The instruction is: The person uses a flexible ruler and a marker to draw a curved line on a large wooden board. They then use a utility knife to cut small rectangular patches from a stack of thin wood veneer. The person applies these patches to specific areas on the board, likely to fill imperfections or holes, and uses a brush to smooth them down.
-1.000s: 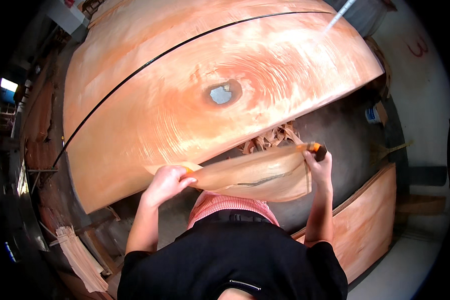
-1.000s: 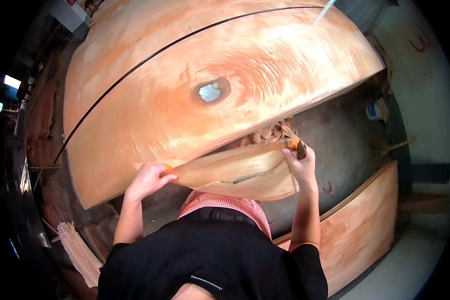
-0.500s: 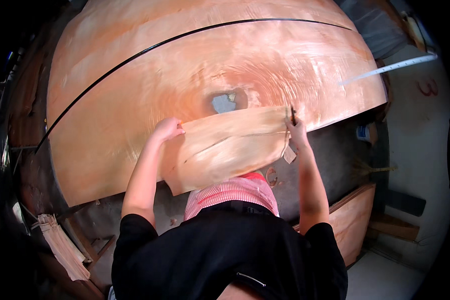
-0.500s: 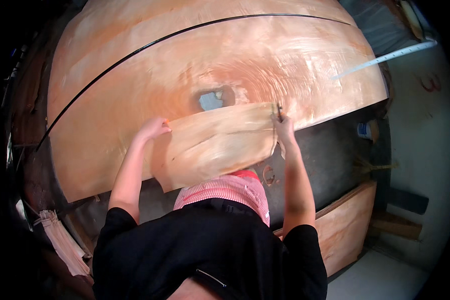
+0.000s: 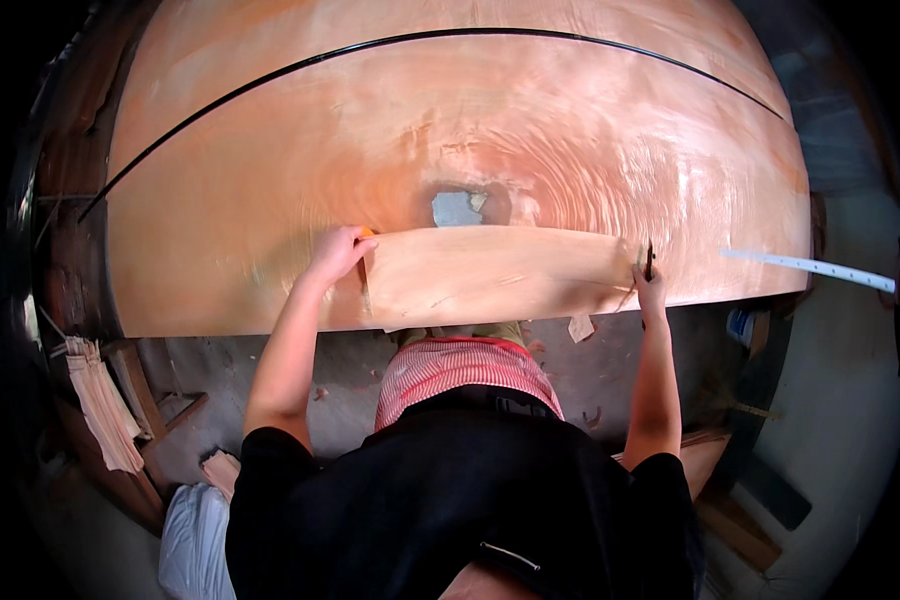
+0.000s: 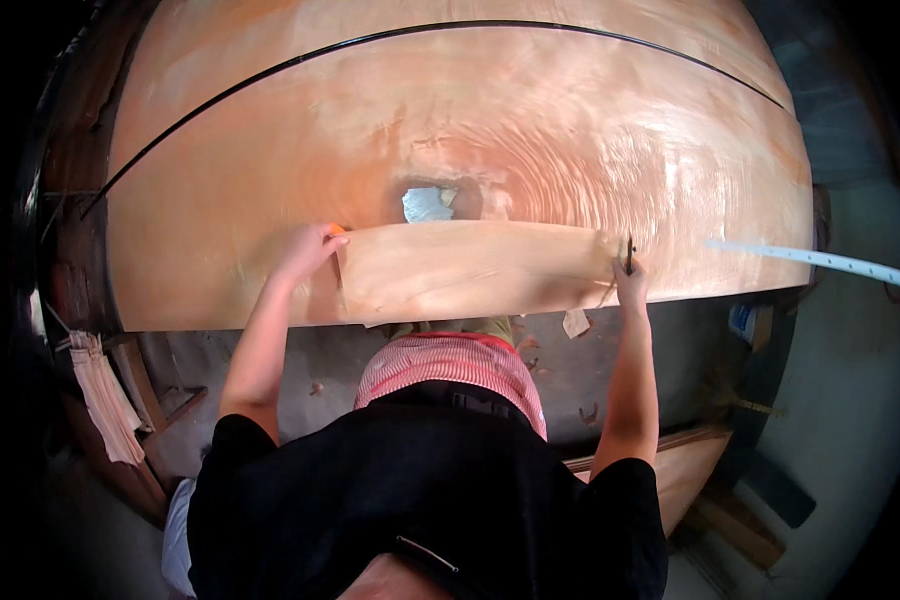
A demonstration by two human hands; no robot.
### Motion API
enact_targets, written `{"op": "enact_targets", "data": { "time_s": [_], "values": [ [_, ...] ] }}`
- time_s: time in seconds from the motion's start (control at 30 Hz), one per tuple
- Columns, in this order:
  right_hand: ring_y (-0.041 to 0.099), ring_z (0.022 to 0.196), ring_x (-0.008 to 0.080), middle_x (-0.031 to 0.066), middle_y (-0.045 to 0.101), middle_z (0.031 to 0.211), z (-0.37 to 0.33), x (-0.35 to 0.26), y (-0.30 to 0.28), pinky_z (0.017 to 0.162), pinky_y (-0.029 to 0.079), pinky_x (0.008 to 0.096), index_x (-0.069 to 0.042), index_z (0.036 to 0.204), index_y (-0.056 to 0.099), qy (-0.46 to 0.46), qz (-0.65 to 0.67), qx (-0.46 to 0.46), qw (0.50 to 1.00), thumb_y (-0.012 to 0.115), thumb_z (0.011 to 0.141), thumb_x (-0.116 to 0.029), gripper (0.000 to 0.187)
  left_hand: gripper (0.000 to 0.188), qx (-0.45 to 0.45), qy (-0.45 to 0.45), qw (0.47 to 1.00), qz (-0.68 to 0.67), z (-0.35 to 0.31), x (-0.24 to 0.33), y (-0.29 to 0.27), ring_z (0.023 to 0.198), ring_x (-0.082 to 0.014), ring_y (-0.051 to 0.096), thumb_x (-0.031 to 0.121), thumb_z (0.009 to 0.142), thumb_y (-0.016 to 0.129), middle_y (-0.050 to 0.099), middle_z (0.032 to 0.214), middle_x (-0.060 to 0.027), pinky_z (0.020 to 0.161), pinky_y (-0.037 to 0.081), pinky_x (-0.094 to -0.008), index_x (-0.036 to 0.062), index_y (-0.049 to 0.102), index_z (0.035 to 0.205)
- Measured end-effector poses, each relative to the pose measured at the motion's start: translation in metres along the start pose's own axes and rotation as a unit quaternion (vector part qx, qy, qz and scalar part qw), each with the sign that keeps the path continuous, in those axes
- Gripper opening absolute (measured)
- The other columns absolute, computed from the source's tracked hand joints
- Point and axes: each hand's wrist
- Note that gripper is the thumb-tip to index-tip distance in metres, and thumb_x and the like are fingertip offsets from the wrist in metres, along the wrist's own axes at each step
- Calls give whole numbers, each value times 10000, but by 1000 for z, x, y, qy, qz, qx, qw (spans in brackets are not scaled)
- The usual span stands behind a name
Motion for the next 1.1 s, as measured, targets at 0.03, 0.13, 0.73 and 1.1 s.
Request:
{"op": "enact_targets", "data": {
  "time_s": [0.03,0.13,0.73,1.1],
  "values": [
    [357,538,76,-22,391,553,-2,-4,-5,492,296,239,-49,648,475,7,12,-1,1000,584,764,-249,255,226,13,-4,1000,-22,-1,2,7,641,-261,551,272,748,567,581,705,-121,566,417,-334,49,596,770],
    [353,529,75,-18,393,547,11,13,-15,480,296,244,-43,645,481,-3,-7,14,1000,583,764,-245,256,211,65,0,995,-79,-3,10,24,645,-260,552,264,755,564,582,719,-110,567,421,-329,57,598,775],
    [497,670,173,79,503,715,12,-51,30,612,412,302,-51,1133,436,-60,-18,-59,996,422,822,-123,320,515,382,77,913,123,45,23,90,1037,-309,404,230,737,549,355,1216,-154,930,248,-454,56,385,1193],
    [450,592,333,181,460,622,-98,-161,222,586,380,376,-8,813,468,-279,-37,-368,886,237,884,-252,344,439,378,-10,918,120,40,19,84,1170,-251,301,166,794,433,276,1291,-141,978,175,-465,26,359,1204]
  ]
}}
Point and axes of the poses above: each hand's wrist, its own z-axis towards the middle knuckle, its own y-axis out of the palm, x = y × z
